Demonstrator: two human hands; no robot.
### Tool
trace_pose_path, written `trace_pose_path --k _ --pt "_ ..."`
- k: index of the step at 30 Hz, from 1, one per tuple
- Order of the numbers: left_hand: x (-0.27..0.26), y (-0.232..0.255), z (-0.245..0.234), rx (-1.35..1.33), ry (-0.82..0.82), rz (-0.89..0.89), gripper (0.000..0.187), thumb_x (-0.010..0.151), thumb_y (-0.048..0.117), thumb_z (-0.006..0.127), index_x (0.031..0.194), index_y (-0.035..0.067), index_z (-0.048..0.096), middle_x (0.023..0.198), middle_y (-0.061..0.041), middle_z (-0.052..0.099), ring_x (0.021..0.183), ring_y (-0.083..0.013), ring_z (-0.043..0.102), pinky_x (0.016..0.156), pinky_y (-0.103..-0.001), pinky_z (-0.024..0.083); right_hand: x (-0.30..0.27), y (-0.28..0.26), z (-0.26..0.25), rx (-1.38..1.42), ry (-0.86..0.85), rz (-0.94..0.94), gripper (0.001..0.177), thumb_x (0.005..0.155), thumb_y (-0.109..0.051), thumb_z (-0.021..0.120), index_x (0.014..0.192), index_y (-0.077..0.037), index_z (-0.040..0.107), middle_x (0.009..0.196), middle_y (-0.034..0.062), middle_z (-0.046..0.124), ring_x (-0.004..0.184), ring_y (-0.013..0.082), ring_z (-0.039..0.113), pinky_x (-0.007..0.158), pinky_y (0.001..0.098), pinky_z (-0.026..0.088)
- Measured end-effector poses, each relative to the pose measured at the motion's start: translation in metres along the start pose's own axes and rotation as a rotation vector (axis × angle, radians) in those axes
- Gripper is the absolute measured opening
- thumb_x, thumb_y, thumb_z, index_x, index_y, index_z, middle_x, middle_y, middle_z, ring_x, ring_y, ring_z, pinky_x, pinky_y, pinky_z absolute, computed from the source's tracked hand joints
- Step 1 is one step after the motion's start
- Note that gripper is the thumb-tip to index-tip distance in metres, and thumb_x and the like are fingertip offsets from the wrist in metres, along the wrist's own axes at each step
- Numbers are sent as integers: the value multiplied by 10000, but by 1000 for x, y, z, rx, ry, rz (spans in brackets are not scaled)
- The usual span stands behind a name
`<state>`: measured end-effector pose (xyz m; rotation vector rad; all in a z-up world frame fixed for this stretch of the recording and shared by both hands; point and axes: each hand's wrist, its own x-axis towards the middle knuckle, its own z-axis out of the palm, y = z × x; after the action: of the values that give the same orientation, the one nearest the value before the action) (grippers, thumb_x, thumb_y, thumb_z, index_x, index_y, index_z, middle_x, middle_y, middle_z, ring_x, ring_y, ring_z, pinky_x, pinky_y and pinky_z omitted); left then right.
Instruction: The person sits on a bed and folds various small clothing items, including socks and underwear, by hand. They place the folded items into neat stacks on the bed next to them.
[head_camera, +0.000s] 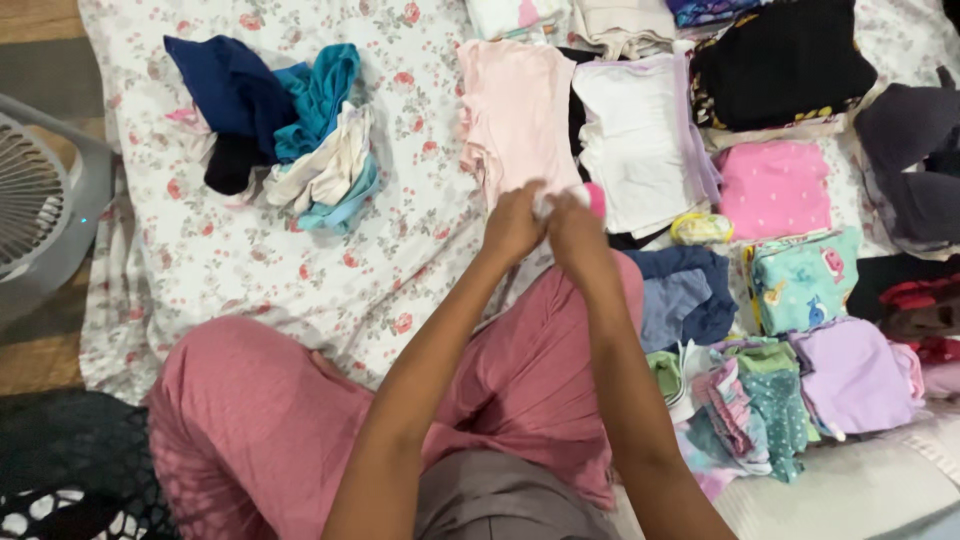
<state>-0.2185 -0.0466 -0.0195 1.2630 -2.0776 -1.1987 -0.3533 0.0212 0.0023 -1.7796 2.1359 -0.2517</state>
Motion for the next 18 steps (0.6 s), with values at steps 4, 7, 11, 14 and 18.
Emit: trace_pose_path --k 4,7,11,14,18 --pt "-1 -15 4 23 84 201 629 804 141 731 1397 49 543 1258 -263 619 1199 -433 551 1005 -469 463 37 29 46 63 -57 -39 615 932 -119 528 1520 9 398 1547 311 376 1360 508 412 1105 516 378" --pt "-21 -27 -22 -88 254 265 588 783 110 736 1343 31 573 1287 -279 593 1212 -417 551 1016 -458 455 44 25 50 -44 -144 53 653 924 -152 566 1536 -28 373 1579 262 363 1392 480 406 1138 508 363" --pt "-31 -57 -107 -13 679 76 281 903 66 701 1163 44 595 1119 -147 641 1084 -334 627 986 -423 482 31 -15 25 -6 153 -15 620 865 -115 623 1455 -17 457 1508 259 449 1329 475 470 1088 519 372" --pt "-43 -88 -169 451 885 77 400 745 131 781 1089 5 619 1052 -204 598 1003 -412 559 870 -504 422 23 -68 12 313 297 -151 500 904 -68 605 1397 -29 533 1452 235 538 1302 418 552 1074 450 465" --pt "-52 -118 -209 469 825 11 220 774 131 790 930 65 650 1020 -146 641 1018 -369 581 873 -503 425 17 -133 16 448 161 -361 307 948 -83 658 1255 -60 658 1346 163 640 1250 341 617 1073 434 491"
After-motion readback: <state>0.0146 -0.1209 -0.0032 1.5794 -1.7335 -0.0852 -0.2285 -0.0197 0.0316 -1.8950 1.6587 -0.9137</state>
